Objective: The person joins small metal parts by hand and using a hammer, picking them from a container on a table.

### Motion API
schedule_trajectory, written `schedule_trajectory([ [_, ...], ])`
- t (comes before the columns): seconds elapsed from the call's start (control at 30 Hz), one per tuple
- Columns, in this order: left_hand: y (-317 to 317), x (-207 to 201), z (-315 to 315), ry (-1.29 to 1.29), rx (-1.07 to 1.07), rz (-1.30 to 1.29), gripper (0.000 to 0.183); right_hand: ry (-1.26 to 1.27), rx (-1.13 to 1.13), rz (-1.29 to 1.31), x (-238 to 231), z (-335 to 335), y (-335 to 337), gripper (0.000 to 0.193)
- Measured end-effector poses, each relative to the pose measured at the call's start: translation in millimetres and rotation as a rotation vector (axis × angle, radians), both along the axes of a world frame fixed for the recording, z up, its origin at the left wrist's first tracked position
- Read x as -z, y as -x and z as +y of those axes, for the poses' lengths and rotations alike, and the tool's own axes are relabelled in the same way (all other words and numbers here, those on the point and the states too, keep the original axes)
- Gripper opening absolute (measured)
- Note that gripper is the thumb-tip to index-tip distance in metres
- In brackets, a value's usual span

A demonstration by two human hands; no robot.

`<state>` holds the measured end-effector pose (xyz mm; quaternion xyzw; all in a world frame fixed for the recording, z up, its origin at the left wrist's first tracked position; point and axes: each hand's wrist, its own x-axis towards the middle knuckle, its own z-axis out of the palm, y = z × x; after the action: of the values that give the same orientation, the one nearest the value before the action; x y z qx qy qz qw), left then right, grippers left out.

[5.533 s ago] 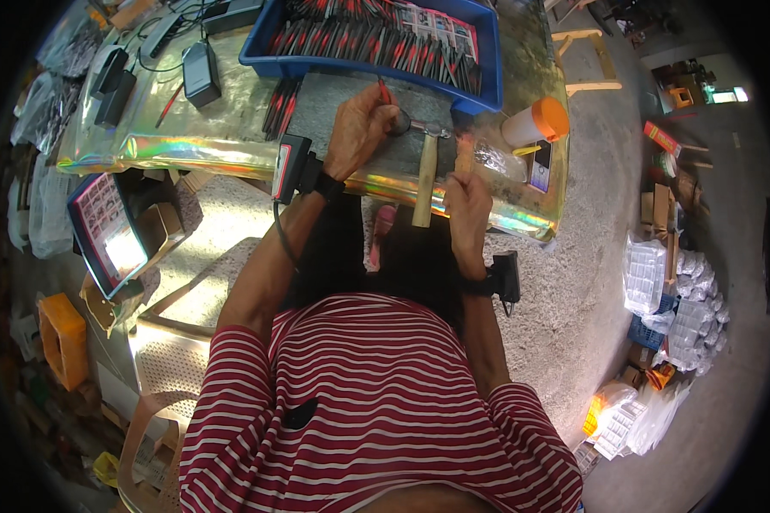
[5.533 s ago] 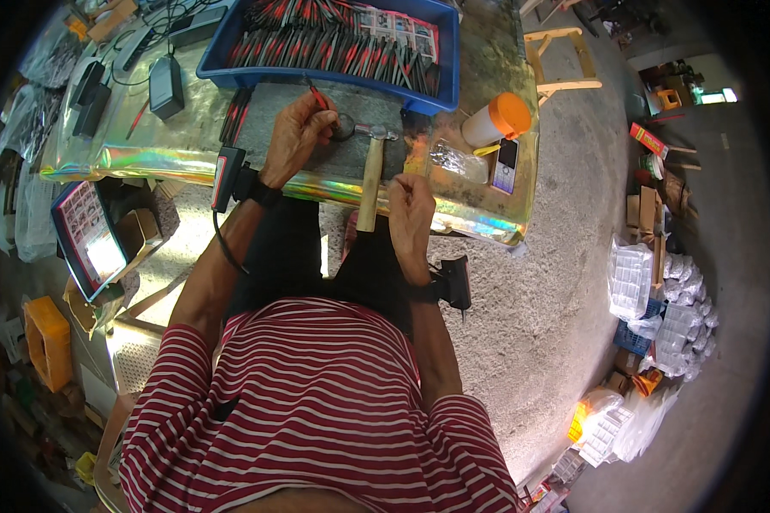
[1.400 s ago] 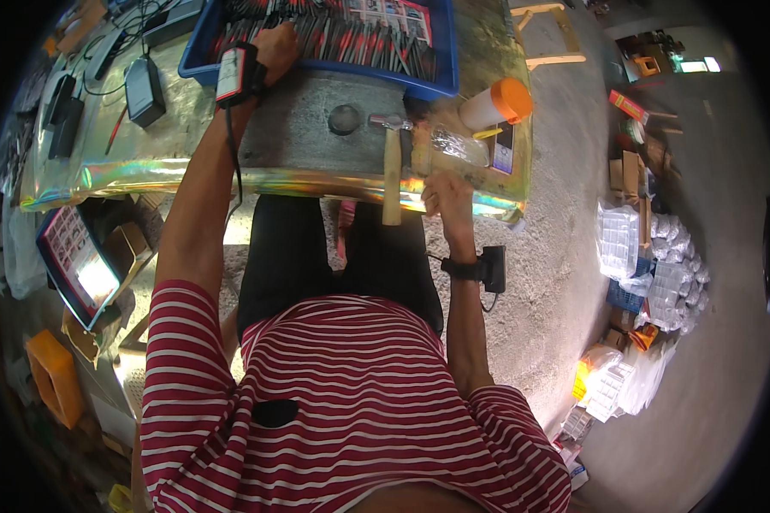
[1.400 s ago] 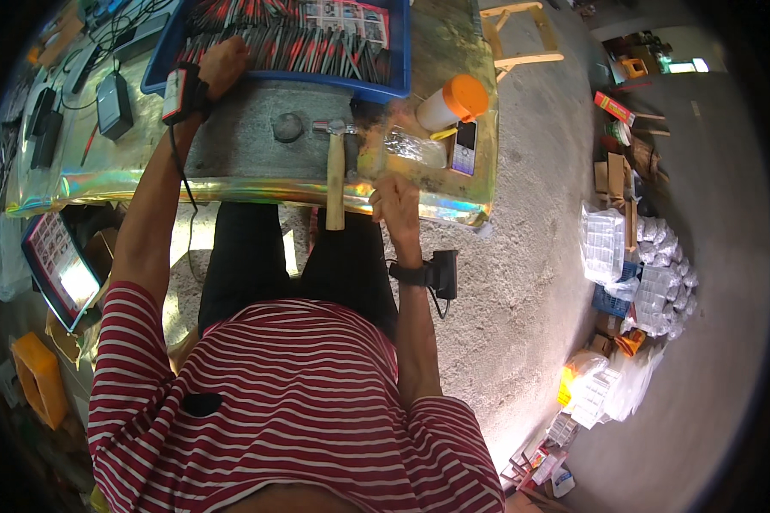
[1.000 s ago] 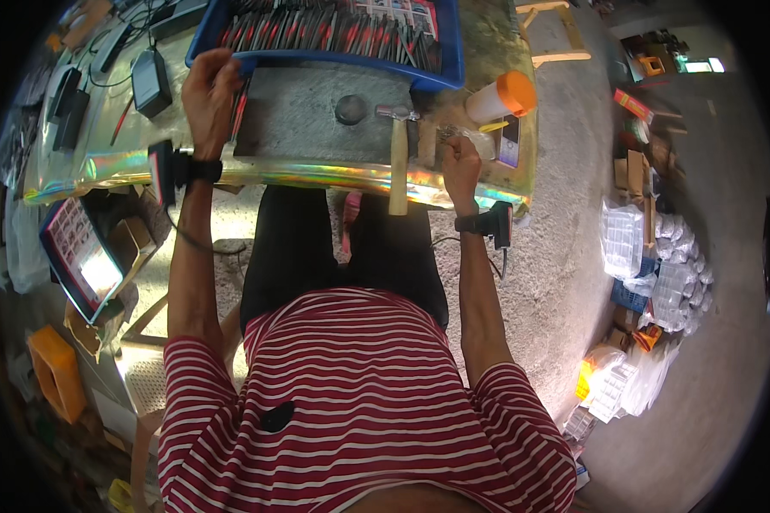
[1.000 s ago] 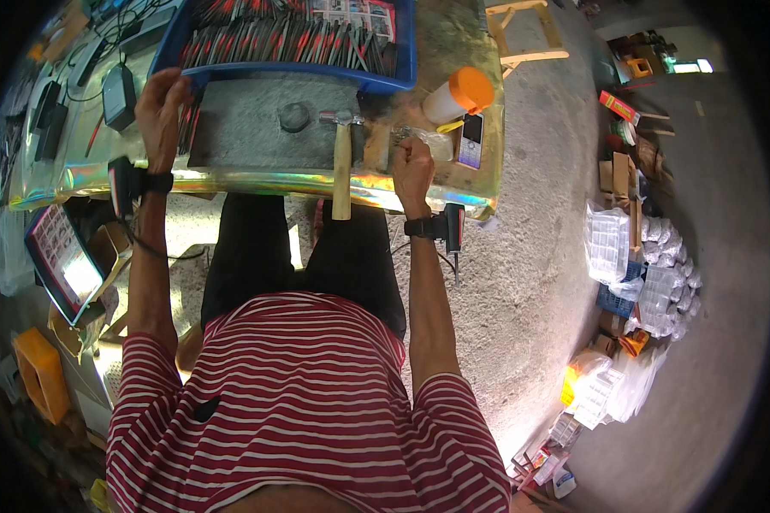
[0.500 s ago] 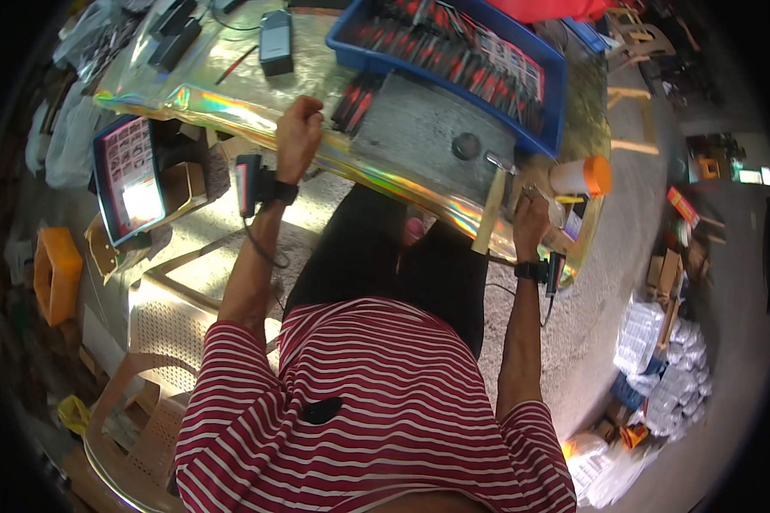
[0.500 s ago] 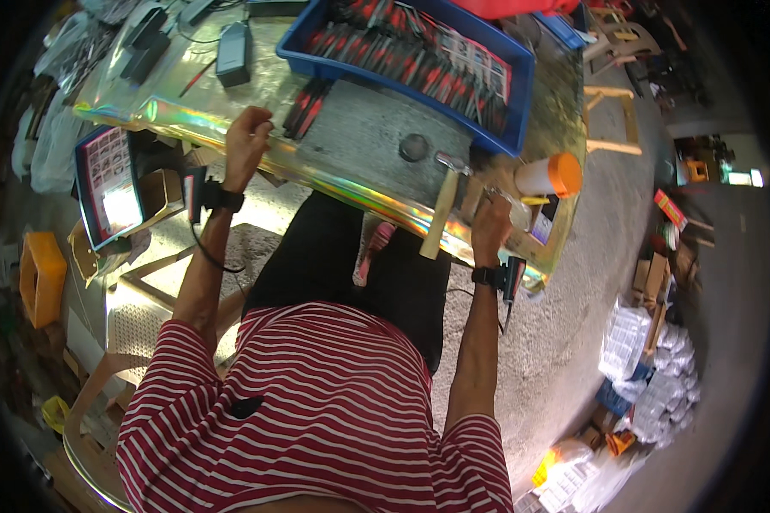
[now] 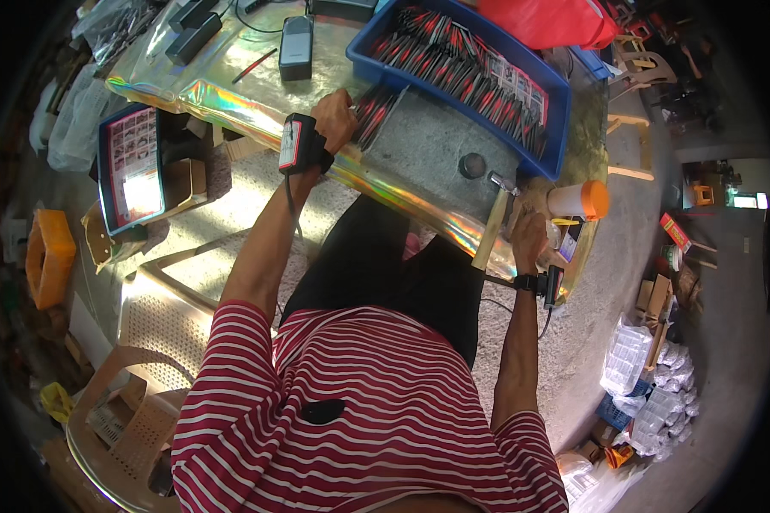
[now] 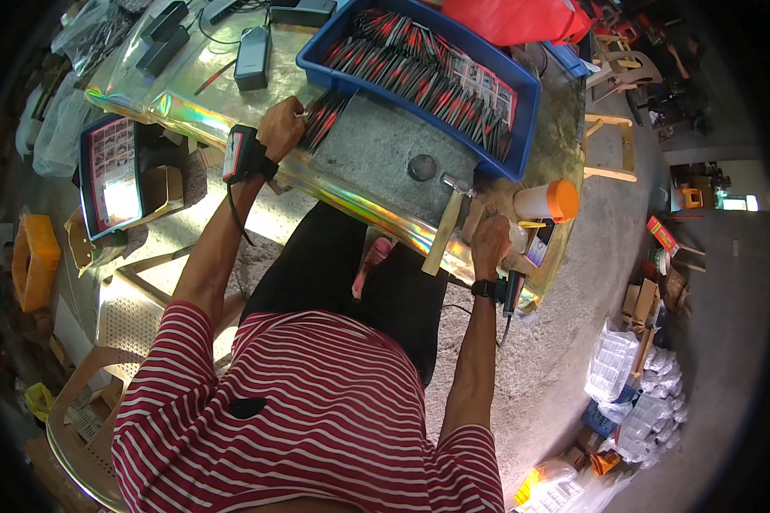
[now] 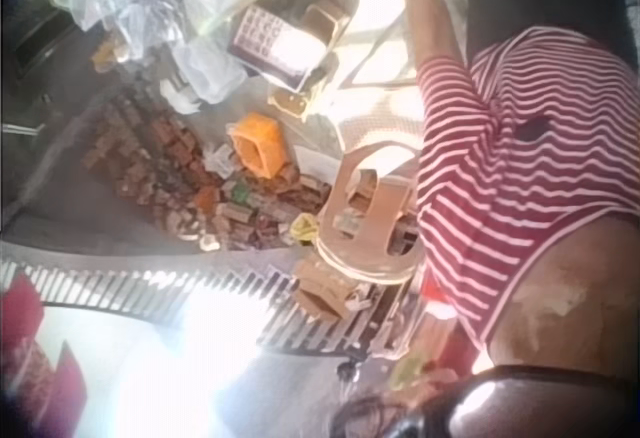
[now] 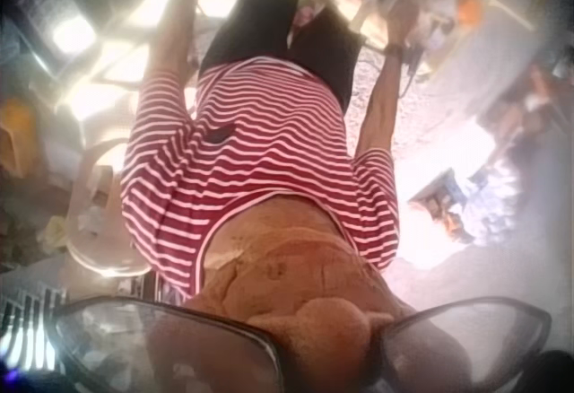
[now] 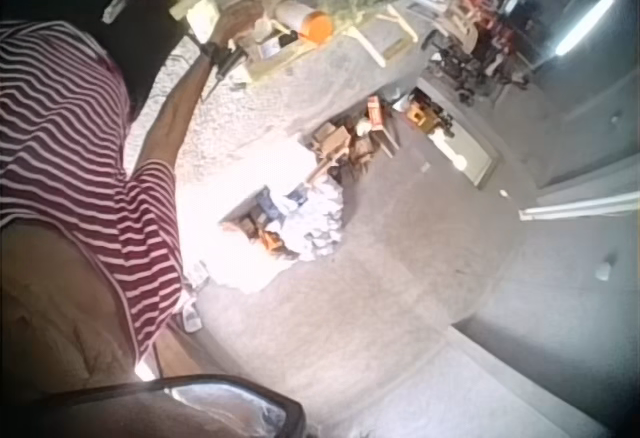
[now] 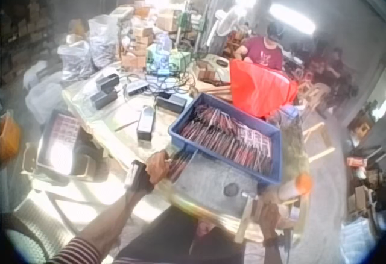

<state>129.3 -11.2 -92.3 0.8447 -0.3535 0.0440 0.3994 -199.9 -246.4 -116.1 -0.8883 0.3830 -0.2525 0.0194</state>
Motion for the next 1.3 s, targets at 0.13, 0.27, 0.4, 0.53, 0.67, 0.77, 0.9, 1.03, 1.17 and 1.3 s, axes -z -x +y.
schedule_trajectory([
  [0.13, -11.0, 13.3, -3.3, -0.052, 0.012, -0.035, 0.015, -0.070, 0.031, -0.057, -5.8, 2.9, -2.9, 0.016],
  [0.27, -1.8, -2.7, -11.6, -0.219, -0.036, 0.019, 0.016, -0.058, 0.088, -0.068, -1.5, -2.5, -1.7, 0.013],
  [0.4, 12.3, -27.2, -10.4, -0.300, -0.021, -0.022, 0.016, -0.143, 0.013, -0.146, -1.3, -2.7, 2.1, 0.012],
  [0.53, 1.5, -14.2, -12.4, -0.259, 0.049, -0.142, 0.016, -0.121, 0.037, -0.119, -7.0, 3.3, -0.9, 0.011],
  [0.67, -10.6, 18.7, -11.2, -0.196, -0.099, -0.245, 0.022, -0.222, 0.093, -0.197, -1.6, -0.3, 4.9, 0.011],
  [0.77, -29.1, 40.3, 6.6, -0.131, -0.093, -0.107, 0.015, -0.234, 0.109, -0.179, 2.7, -6.8, 4.1, 0.012],
  [0.9, -12.6, -0.4, 17.3, 0.202, -0.010, 0.501, 0.025, -0.223, 0.054, -0.316, 0.1, -7.5, 5.8, 0.010],
  [1.03, 5.9, -33.3, 30.5, 0.485, 0.091, 0.888, 0.023, -0.701, 0.074, -0.629, -14.0, 2.4, 2.8, 0.010],
  [1.17, 29.4, -55.0, 26.7, 0.612, 0.169, 1.005, 0.017, -0.972, 0.086, -0.823, -31.6, 6.1, 3.6, 0.005],
  [1.3, 57.0, -69.3, 17.7, 0.649, 0.333, 1.187, 0.013, -1.176, 0.009, -1.121, -31.5, 5.4, 8.2, 0.006],
])
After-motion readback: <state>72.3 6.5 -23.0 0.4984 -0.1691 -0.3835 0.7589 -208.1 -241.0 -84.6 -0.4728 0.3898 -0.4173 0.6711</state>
